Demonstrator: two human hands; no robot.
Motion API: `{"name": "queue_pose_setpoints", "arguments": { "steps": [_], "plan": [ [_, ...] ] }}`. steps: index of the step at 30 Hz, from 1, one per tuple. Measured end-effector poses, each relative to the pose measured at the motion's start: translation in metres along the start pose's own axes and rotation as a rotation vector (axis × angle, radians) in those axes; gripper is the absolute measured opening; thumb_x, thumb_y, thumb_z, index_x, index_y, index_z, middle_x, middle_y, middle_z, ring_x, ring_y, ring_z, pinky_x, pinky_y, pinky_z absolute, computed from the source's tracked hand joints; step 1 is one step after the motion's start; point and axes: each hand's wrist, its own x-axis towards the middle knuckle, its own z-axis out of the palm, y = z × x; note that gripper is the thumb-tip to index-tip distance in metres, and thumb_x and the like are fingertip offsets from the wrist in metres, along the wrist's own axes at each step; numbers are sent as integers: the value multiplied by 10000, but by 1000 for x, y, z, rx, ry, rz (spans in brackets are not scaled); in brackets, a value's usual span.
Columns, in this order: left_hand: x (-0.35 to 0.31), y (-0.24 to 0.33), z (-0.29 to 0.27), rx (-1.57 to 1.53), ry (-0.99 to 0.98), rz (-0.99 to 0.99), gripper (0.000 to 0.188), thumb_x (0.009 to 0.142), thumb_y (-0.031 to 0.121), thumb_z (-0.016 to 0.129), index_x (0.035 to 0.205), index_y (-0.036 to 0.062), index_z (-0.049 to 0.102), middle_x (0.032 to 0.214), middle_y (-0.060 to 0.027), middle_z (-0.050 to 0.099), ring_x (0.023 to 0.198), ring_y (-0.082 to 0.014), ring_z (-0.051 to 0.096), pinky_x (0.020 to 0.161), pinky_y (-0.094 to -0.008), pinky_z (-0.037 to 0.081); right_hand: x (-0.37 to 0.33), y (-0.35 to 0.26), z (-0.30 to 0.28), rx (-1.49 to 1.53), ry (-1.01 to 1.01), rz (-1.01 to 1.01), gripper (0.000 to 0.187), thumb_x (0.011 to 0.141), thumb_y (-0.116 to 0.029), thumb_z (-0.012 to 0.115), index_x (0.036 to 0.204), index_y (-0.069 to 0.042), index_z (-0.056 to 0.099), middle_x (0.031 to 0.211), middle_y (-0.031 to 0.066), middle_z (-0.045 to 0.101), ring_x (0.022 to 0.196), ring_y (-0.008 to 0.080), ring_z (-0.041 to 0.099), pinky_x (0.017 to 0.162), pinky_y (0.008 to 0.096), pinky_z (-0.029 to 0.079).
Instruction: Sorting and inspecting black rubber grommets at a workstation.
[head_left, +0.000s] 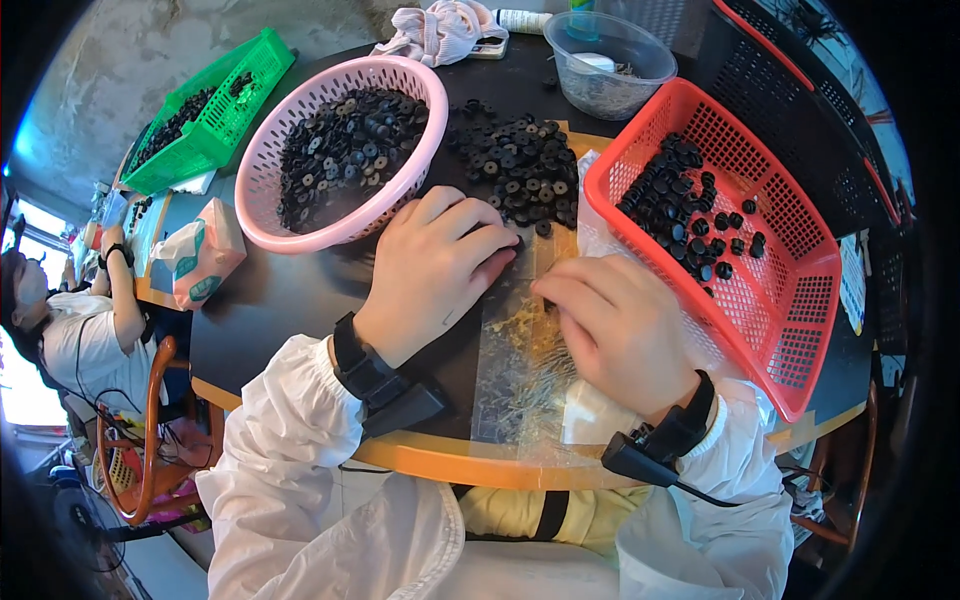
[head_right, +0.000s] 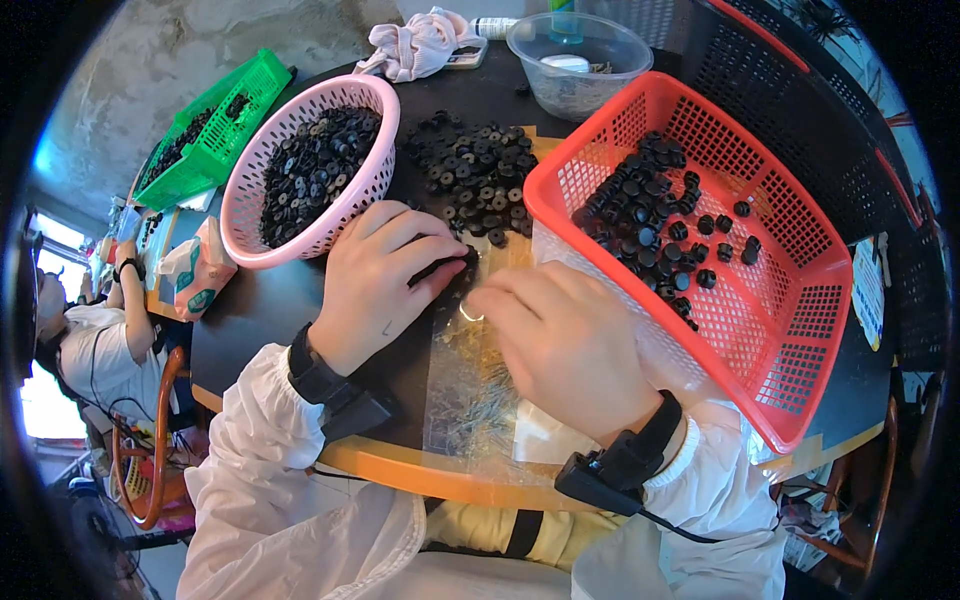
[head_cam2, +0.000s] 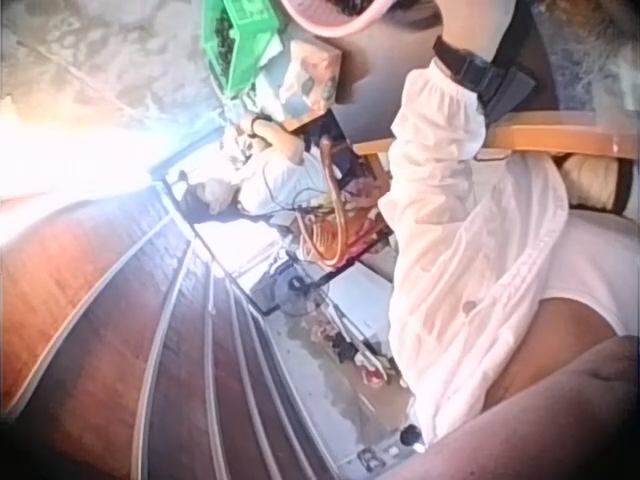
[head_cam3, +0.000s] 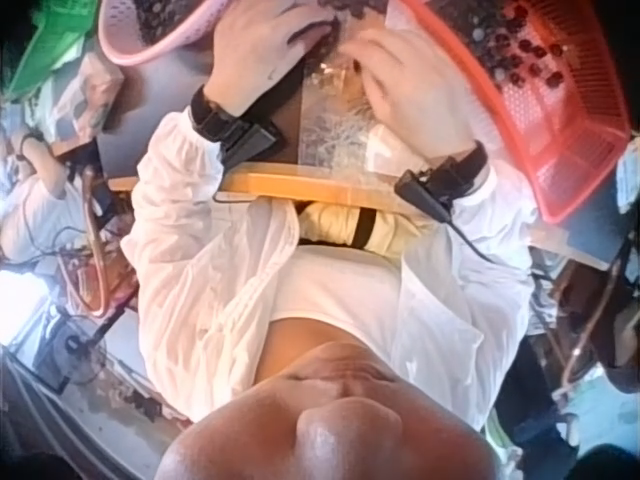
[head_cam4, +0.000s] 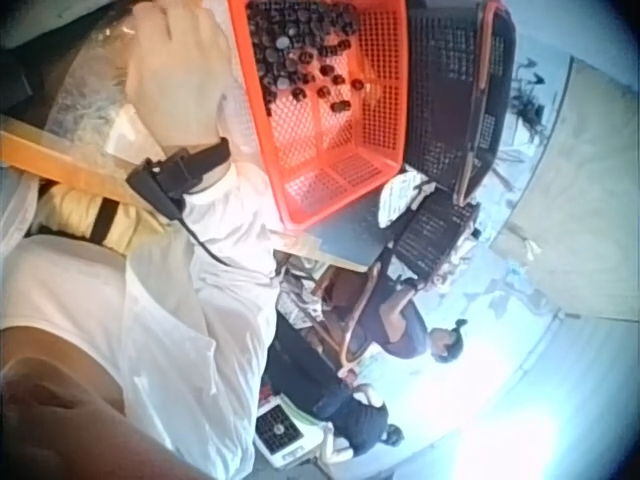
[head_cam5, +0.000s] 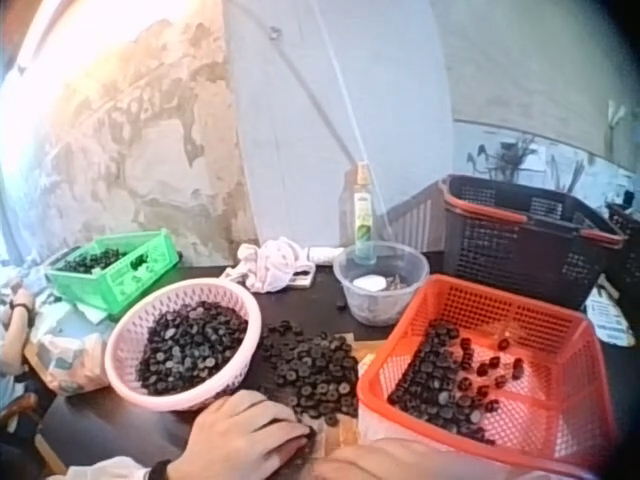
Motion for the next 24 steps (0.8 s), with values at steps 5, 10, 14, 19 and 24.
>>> {"name": "queue_pose_setpoints", "arguments": {
  "steps": [5,10,14,19,24],
  "plan": [
    [-2,0,-6,-67,-42,-20,253,683,107,776,925,124,707,875,12,666,907,-222,581,787,-361,469,3,0,2,53,-14,81,290,730,2,653,1008,-82,653,913,57,617,843,259,595,728,355,494],
    [-4,1,-8,-177,-66,-21,332,700,107,777,1022,127,696,866,16,666,924,-224,575,821,-350,462,3,2,4,16,5,117,238,755,-1,659,989,-44,661,913,79,617,854,283,588,762,369,497],
    [-7,-2,-7,-228,-18,31,281,712,100,778,983,110,701,924,-13,652,915,-234,576,817,-349,466,2,4,7,20,-32,105,191,764,-7,665,953,-32,674,911,85,614,869,287,584,775,371,496],
    [-8,-6,-4,-118,147,1,173,711,105,787,867,118,712,902,-24,607,895,-239,571,794,-351,466,4,2,5,-38,-65,161,162,768,-80,711,924,-44,684,897,74,603,867,275,575,763,373,488],
    [-11,-2,-16,-161,-6,-27,185,673,160,815,826,127,716,885,-10,596,888,-236,563,783,-354,456,8,2,11,-76,-59,142,196,767,-137,731,937,-51,682,872,71,601,851,270,572,752,365,484]
  ]
}}
